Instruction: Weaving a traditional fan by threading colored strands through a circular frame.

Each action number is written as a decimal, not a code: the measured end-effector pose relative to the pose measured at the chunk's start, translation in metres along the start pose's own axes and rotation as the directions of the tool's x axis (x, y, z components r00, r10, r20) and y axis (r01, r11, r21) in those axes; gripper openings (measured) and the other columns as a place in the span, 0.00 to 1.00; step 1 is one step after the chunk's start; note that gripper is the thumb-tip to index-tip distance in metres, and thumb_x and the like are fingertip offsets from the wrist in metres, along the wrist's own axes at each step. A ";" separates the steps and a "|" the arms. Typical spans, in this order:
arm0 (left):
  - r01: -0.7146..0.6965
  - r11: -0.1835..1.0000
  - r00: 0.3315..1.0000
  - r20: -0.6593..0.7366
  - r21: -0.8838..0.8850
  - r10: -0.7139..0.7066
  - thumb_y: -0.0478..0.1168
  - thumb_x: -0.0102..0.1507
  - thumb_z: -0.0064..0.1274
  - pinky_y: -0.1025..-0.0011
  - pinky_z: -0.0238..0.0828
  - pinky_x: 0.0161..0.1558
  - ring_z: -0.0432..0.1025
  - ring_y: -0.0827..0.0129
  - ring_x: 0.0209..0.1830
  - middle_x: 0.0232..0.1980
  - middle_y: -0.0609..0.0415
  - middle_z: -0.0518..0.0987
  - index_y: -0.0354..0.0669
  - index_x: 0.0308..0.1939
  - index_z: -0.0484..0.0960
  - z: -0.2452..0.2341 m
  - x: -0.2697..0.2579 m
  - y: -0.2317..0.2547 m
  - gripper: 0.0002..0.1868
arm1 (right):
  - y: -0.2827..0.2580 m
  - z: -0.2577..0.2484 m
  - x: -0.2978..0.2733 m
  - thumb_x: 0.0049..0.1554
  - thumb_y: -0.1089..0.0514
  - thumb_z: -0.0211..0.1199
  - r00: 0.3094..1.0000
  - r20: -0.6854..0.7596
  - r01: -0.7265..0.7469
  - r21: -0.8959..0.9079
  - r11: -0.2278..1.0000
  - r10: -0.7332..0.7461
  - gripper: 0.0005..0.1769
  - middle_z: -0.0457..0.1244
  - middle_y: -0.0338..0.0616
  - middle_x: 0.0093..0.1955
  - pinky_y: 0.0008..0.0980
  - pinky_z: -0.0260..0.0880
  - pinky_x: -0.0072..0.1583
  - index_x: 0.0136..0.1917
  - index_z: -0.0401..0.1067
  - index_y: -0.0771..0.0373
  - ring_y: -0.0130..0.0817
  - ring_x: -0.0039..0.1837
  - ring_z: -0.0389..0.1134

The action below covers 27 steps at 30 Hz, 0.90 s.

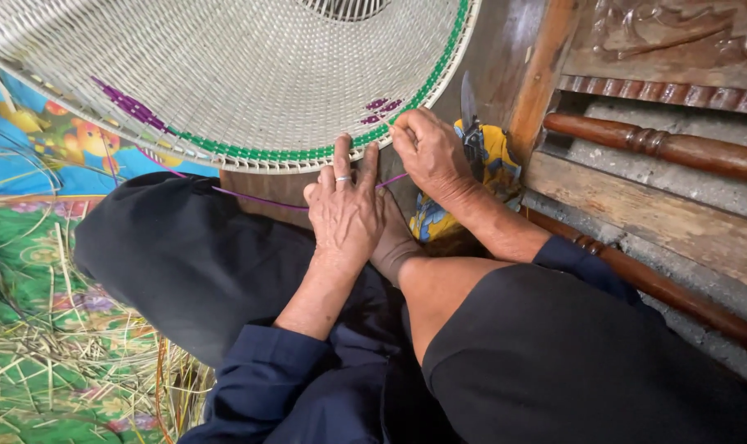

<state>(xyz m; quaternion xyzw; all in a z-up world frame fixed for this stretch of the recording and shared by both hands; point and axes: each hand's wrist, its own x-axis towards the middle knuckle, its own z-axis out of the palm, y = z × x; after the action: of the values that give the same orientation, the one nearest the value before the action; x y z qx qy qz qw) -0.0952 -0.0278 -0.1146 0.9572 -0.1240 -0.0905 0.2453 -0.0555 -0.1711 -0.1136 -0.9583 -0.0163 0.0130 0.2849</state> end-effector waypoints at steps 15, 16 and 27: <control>0.062 0.988 0.997 -0.037 -0.143 -0.068 0.45 0.49 0.47 0.73 0.66 0.33 0.68 0.66 0.39 0.46 0.61 0.67 0.61 0.45 0.72 -0.051 0.004 -0.032 0.19 | 0.001 -0.014 0.011 0.51 0.56 0.54 0.973 -0.015 -0.228 0.120 0.966 0.232 0.03 0.59 0.44 0.28 0.33 0.65 0.39 0.38 0.66 0.56 0.38 0.35 0.65; 0.157 0.986 0.979 -0.121 -0.051 -0.162 0.46 0.50 0.47 0.69 0.67 0.31 0.69 0.65 0.35 0.39 0.62 0.70 0.64 0.41 0.73 -0.060 0.005 -0.044 0.15 | 0.004 -0.013 0.011 0.51 0.56 0.53 0.958 0.012 -0.284 0.177 0.942 0.287 0.03 0.59 0.41 0.26 0.31 0.65 0.39 0.38 0.66 0.56 0.34 0.33 0.65; 0.546 0.817 0.786 -0.224 -0.185 -0.577 0.46 0.59 0.43 0.56 0.65 0.36 0.71 0.51 0.34 0.30 0.50 0.76 0.47 0.50 0.61 -0.098 0.034 -0.181 0.18 | -0.008 -0.022 0.009 0.51 0.55 0.53 0.908 0.111 -0.420 0.244 0.874 0.405 0.05 0.60 0.41 0.23 0.31 0.62 0.38 0.39 0.67 0.56 0.32 0.32 0.64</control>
<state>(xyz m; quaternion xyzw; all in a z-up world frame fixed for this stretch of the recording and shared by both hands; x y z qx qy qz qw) -0.0047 0.1607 -0.1227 0.9386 0.2064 -0.0348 0.2743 -0.0463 -0.1764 -0.0909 -0.8928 0.1823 0.1023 0.3989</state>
